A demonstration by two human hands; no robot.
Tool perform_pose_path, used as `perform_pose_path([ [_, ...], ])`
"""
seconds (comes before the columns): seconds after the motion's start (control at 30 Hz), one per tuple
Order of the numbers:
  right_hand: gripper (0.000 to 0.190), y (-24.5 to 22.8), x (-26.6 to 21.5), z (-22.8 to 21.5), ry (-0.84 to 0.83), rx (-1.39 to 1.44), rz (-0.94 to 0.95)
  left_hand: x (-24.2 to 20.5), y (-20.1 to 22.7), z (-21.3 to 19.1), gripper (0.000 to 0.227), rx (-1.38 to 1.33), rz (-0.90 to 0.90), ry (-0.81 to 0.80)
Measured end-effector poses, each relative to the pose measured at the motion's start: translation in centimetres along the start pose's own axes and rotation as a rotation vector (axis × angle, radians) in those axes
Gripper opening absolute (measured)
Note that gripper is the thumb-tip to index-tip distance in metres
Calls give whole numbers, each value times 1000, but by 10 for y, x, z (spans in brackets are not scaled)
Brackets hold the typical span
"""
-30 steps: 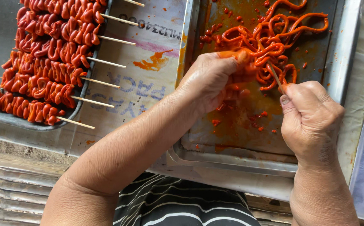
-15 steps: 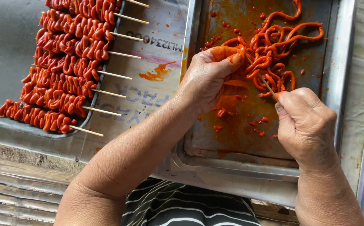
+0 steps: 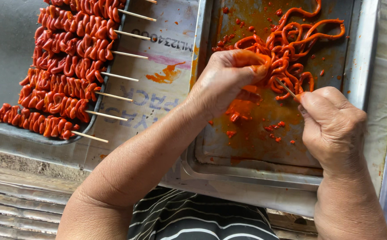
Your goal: The person skewers pieces of marinated animal intestines onto wooden sticks by hand, arranging the finished skewers on a metal tray.
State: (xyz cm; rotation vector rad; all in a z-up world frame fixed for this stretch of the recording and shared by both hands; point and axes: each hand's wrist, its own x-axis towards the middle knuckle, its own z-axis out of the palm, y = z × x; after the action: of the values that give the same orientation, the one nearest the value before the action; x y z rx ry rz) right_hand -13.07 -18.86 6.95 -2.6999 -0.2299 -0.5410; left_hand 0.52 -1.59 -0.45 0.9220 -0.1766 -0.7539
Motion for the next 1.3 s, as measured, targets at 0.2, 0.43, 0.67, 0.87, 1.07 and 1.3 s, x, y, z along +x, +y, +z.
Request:
perform_pose_path([
  [0.2,18,-1,-5,0,45,270,109,1,2,-12,26,206,271,-46],
  [0.43,17,5,-8,2,5,316,172,18,-20,-11,30,299,380,-126],
  [0.67,17,7,-9,6,37,-8,-17,18,-3,-21,24,29,117,48],
  [0.87,17,4,-10,5,5,-75,-21,17,-2,-18,28,-106,108,61],
  [1.07,18,-1,-7,4,-18,-78,-19,17,-4,-18,28,-98,132,95],
  [1.3,22,-3,-5,3,-32,-83,-27,20,-14,-15,24,-56,211,97],
])
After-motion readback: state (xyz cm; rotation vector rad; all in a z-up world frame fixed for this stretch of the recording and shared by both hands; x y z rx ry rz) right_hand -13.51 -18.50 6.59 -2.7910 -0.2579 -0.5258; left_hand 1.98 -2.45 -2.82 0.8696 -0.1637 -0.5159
